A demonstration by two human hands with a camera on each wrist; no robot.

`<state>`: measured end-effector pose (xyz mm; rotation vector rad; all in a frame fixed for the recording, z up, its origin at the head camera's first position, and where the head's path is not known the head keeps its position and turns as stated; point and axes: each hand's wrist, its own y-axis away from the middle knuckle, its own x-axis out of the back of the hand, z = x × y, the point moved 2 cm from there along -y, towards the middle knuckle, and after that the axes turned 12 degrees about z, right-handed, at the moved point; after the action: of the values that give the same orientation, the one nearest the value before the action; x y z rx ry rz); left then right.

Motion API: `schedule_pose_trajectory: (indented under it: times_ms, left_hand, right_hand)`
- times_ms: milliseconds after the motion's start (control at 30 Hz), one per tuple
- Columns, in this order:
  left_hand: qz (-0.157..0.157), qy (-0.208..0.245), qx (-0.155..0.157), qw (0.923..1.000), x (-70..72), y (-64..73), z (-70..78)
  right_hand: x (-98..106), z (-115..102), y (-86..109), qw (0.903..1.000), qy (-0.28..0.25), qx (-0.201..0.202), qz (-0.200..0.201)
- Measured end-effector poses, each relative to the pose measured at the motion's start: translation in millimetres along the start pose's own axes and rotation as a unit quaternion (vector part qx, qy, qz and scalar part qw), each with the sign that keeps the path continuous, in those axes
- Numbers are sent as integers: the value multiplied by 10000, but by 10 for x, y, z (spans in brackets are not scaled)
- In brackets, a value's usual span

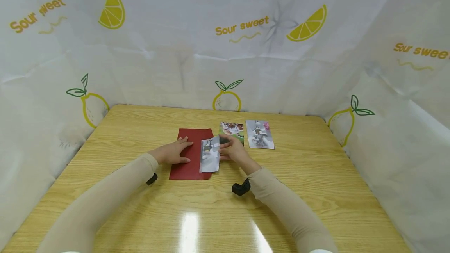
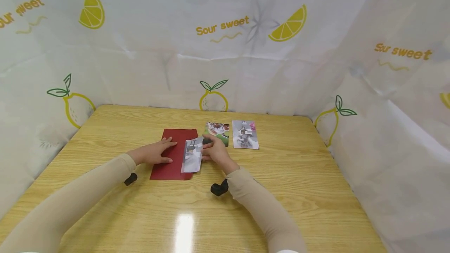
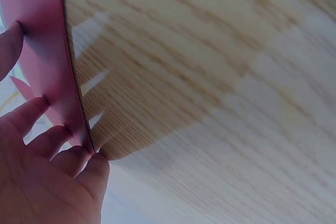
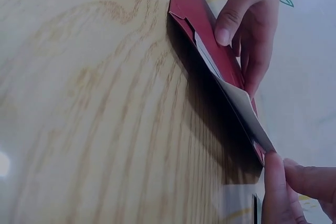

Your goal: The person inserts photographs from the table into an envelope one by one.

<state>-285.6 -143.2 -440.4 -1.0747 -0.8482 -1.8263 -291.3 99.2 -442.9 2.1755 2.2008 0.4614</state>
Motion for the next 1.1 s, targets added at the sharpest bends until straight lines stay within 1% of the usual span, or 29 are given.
schedule_pose_trajectory:
  times_ms: [200,400,567,900,1100]
  left_hand:
    - [18,34,10,10000,5,-5,-16]
    - [14,26,-4,10000,5,4,-14]
    - [37,9,-35,10000,-3,-5,-18]
    - [-10,53,0,10000,-3,1,-9]
    - [-16,55,-25,10000,-3,-2,-5]
  right_hand:
    - [-55,-60,16,9999,108,-74,12]
    - [-88,-37,-17,9997,231,-36,64]
    - [-104,-50,-18,9997,232,-43,48]
    - [-158,-68,-9,9997,244,77,-41]
    - [-183,-85,-1,9991,390,152,41]
